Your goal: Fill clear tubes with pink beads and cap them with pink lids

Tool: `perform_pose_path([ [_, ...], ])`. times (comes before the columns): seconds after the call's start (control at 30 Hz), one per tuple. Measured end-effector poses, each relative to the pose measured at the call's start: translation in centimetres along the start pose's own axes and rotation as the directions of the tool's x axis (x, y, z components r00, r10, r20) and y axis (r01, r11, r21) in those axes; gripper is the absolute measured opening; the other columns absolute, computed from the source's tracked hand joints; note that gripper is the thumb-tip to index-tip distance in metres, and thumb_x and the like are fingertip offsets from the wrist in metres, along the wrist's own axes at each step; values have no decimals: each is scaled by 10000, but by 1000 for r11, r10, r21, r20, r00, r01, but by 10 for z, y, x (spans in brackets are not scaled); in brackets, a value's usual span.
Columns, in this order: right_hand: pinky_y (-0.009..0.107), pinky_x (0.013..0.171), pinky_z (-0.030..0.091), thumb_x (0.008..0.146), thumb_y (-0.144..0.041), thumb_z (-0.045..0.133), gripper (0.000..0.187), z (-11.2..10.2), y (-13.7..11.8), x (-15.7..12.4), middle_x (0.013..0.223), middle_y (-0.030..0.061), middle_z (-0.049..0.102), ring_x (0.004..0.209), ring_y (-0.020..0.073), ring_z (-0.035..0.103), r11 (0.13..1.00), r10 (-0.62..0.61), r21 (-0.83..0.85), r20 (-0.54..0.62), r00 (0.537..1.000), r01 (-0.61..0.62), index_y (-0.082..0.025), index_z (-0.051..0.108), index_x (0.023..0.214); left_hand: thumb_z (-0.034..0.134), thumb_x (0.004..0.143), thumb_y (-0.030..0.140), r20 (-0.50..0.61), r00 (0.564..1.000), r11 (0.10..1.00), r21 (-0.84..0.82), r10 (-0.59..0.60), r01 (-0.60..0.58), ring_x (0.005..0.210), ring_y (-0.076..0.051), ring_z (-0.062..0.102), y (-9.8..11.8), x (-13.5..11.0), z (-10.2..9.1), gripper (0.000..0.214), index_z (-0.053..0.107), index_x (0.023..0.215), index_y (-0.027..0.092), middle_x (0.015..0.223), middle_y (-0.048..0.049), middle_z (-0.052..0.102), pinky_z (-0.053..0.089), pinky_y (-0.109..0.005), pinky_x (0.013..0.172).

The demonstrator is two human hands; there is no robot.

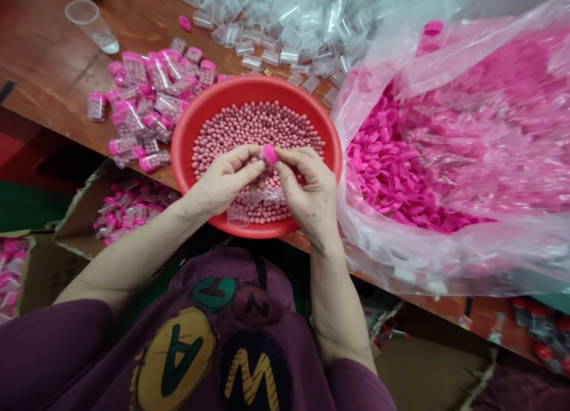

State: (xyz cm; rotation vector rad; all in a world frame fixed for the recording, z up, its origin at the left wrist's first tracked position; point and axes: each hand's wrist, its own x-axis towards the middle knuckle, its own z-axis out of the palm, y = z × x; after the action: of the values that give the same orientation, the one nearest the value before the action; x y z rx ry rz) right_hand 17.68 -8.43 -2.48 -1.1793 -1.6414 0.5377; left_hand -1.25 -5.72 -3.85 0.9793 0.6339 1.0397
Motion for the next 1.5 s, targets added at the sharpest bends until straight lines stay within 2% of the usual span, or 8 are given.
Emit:
perform_pose_path([
  [0.5,477,907,712,1181,-333,582,307,-7,6,4,1187,85,830,1065,273,814,944,-233,-181,232,944,277,-335,854,1325,757,1090,137,-88,988,991,-43,-130,127,668,-76,589,5,1,2,43,759,1049,150,848,15,690,494,-181,622],
  [0.63,437,762,633,1202,-637,540,413,1,12,8,999,49,787,795,230,700,1000,21,22,-2,1000,-21,-337,796,1324,912,1009,339,4,991,991,-24,-130,130,710,-96,626,4,-1,-2,237,788,1098,158,923,-15,745,518,-198,642],
  [0.7,404,670,560,1197,-747,450,532,11,9,12,963,41,765,679,209,594,953,239,220,-114,964,-210,-333,737,1366,973,948,397,69,984,987,24,-163,162,693,-95,612,6,-3,-1,331,787,1076,154,908,-15,740,505,-203,623],
  [0.87,376,754,652,1095,-928,465,685,30,-5,29,977,66,735,841,241,704,638,497,567,212,841,-520,-314,713,1274,882,999,345,169,955,967,129,-242,222,629,-88,563,10,-6,5,243,775,1072,139,844,-20,716,445,-209,579],
  [0.97,398,752,699,1099,-955,379,803,37,2,30,988,88,757,849,258,754,673,488,457,316,814,-581,-285,713,1388,816,1029,298,161,959,962,183,-231,201,623,-104,551,8,-6,5,144,764,1016,164,789,-2,663,441,-226,580],
  [1.13,395,757,711,1217,-775,245,764,45,27,21,1003,76,813,801,235,815,870,420,140,292,859,-473,-270,729,1524,781,987,117,132,985,951,303,-113,68,656,-108,519,6,-4,7,154,741,849,172,716,32,562,418,-234,620],
  [1.33,499,910,739,1204,-696,120,786,39,43,34,1141,151,877,1009,295,867,841,451,280,109,886,-463,-227,697,1461,737,1072,120,-35,965,958,118,-261,263,619,-85,564,8,1,14,118,745,961,157,760,27,678,454,-211,618],
  [1.5,649,1273,586,1049,-707,690,761,15,35,20,1588,168,740,1476,381,711,990,45,-142,179,983,-20,-275,564,1663,788,1083,141,-294,918,963,-114,-267,244,754,-78,671,10,8,8,103,758,987,159,895,0,777,510,-166,704],
])
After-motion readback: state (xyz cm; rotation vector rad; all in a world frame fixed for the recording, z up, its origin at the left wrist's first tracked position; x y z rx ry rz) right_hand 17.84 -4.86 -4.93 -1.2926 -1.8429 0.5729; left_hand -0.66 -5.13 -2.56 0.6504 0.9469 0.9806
